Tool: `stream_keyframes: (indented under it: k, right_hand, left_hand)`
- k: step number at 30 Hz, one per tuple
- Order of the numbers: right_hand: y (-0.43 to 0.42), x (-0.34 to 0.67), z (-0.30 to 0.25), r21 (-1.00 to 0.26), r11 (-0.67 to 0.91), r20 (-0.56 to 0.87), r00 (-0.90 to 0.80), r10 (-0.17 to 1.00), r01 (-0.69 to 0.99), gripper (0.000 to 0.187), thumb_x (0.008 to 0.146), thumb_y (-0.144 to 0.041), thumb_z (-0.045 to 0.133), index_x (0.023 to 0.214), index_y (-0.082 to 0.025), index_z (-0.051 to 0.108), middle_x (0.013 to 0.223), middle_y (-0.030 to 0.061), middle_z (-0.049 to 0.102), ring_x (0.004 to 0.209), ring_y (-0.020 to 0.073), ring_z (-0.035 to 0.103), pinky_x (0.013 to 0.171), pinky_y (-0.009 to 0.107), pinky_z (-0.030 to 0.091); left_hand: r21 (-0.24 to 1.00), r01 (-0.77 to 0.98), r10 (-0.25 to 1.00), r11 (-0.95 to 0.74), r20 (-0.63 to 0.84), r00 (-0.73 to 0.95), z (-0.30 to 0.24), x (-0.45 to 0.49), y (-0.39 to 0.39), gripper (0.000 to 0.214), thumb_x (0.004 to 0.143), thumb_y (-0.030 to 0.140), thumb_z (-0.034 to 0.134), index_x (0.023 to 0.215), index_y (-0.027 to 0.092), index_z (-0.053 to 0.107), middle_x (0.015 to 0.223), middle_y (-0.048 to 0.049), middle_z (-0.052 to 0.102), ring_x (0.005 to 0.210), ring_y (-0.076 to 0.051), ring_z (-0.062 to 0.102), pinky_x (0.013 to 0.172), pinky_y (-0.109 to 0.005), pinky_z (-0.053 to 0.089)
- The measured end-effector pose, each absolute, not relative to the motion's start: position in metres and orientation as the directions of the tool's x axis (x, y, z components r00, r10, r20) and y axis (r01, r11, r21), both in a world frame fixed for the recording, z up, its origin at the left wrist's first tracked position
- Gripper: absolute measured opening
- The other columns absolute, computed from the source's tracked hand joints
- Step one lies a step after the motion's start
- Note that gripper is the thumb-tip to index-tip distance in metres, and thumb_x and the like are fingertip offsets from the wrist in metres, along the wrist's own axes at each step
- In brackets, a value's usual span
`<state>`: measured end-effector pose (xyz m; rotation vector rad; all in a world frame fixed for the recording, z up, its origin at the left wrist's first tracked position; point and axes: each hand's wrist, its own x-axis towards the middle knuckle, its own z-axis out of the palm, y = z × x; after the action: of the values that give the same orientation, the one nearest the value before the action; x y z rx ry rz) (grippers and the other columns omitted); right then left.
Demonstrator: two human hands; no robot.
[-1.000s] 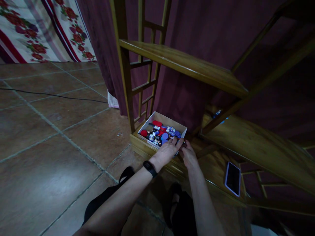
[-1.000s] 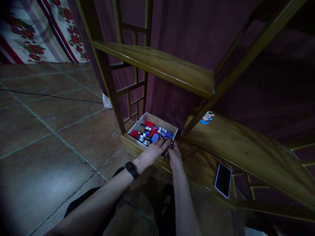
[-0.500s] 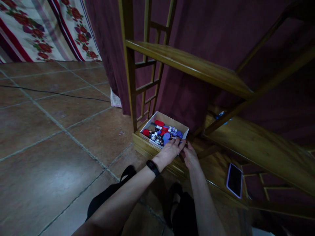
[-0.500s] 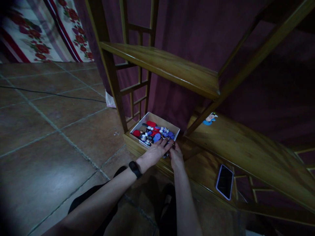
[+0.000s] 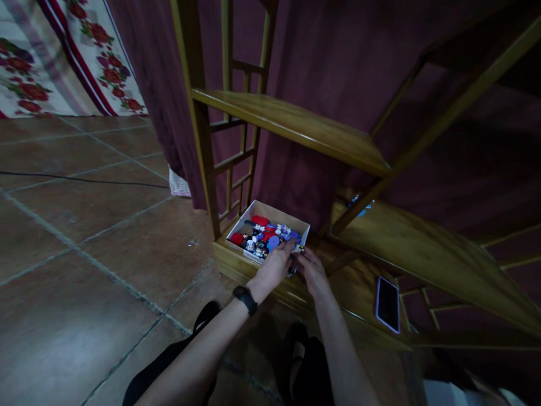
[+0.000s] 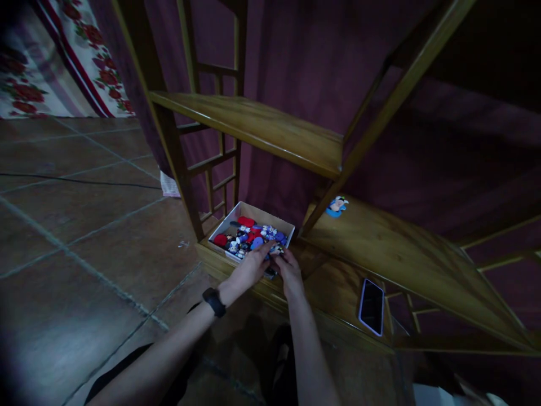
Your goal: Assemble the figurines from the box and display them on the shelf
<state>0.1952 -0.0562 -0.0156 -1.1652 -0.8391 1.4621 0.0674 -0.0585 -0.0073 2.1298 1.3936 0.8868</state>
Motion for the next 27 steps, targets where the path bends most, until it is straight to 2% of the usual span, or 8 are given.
stream_keyframes:
  k: [3,7,9,13,16,20,27]
  right_hand:
    - [-0.055,0.196,-0.016,-0.932,-0.202,-0.224,0.038,0.974,-0.302,0.036,0.057,-0.034,0.071,0.088,-0.020,0.062,0.091,0.0019,0.066,0.083,0.0167,0.060,0.072,0.031,0.050]
    - [-0.055,0.196,-0.014,-0.927,-0.206,-0.234,0.052,0.971,-0.313,0.036,0.055,-0.036,0.073,0.085,-0.020,0.062,0.083,0.0006,0.065,0.073,0.0141,0.060,0.070,0.030,0.050]
    - [-0.055,0.196,-0.013,-0.927,-0.195,-0.228,0.069,0.971,-0.320,0.036,0.054,-0.036,0.073,0.084,-0.020,0.061,0.084,0.0005,0.065,0.072,0.0139,0.059,0.068,0.029,0.050]
    - [-0.054,0.196,-0.012,-0.929,-0.167,-0.216,0.117,0.969,-0.332,0.035,0.053,-0.037,0.073,0.082,-0.020,0.062,0.085,0.0004,0.064,0.072,0.0137,0.059,0.066,0.027,0.049]
    - [-0.054,0.198,-0.013,-0.933,-0.159,-0.209,0.128,0.969,-0.323,0.036,0.053,-0.038,0.073,0.083,-0.020,0.064,0.085,0.0009,0.065,0.071,0.0138,0.058,0.065,0.027,0.049]
    - [-0.055,0.200,-0.015,-0.938,-0.161,-0.196,0.085,0.977,-0.308,0.036,0.055,-0.040,0.072,0.084,-0.020,0.065,0.089,0.0033,0.066,0.075,0.0155,0.059,0.066,0.028,0.049]
    - [-0.055,0.199,-0.013,-0.940,-0.162,-0.197,0.087,0.977,-0.300,0.039,0.055,-0.042,0.072,0.086,-0.019,0.066,0.089,0.0040,0.066,0.074,0.0154,0.059,0.065,0.028,0.050]
  left_hand:
    - [0.775,0.561,0.957,-0.290,0.217,0.195,-0.010,0.065,-0.051,0.058,0.072,0.011,0.051,0.129,0.017,0.040,0.116,-0.0107,0.056,0.107,-0.021,0.053,0.091,-0.032,0.041]
    - [0.879,0.449,0.986,-0.160,0.121,0.115,-0.013,0.063,-0.044,0.053,0.066,0.015,0.059,0.118,0.016,0.052,0.090,-0.0057,0.064,0.082,-0.019,0.060,0.077,-0.030,0.047]
    - [0.931,0.348,0.992,-0.113,0.085,0.094,-0.014,0.063,-0.042,0.045,0.063,0.017,0.063,0.108,0.016,0.060,0.081,-0.0028,0.064,0.071,-0.016,0.059,0.069,-0.028,0.048]
    - [0.997,0.079,0.994,-0.010,0.001,0.112,-0.012,0.065,-0.041,0.029,0.060,0.022,0.067,0.088,0.014,0.066,0.074,-0.0008,0.062,0.062,-0.012,0.056,0.060,-0.023,0.047]
    - [0.981,-0.139,0.986,0.134,-0.118,0.114,-0.008,0.066,-0.043,0.026,0.059,0.025,0.069,0.082,0.012,0.066,0.070,-0.0006,0.061,0.059,-0.010,0.055,0.058,-0.023,0.048]
    - [0.884,-0.372,0.958,0.283,-0.279,0.067,-0.001,0.067,-0.047,0.020,0.060,0.023,0.071,0.074,0.010,0.064,0.070,-0.0023,0.062,0.061,-0.010,0.058,0.062,-0.023,0.051]
    - [0.855,-0.413,0.945,0.315,-0.323,0.052,0.002,0.065,-0.047,0.021,0.058,0.022,0.074,0.071,0.010,0.063,0.067,-0.0008,0.062,0.058,-0.009,0.059,0.058,-0.021,0.053]
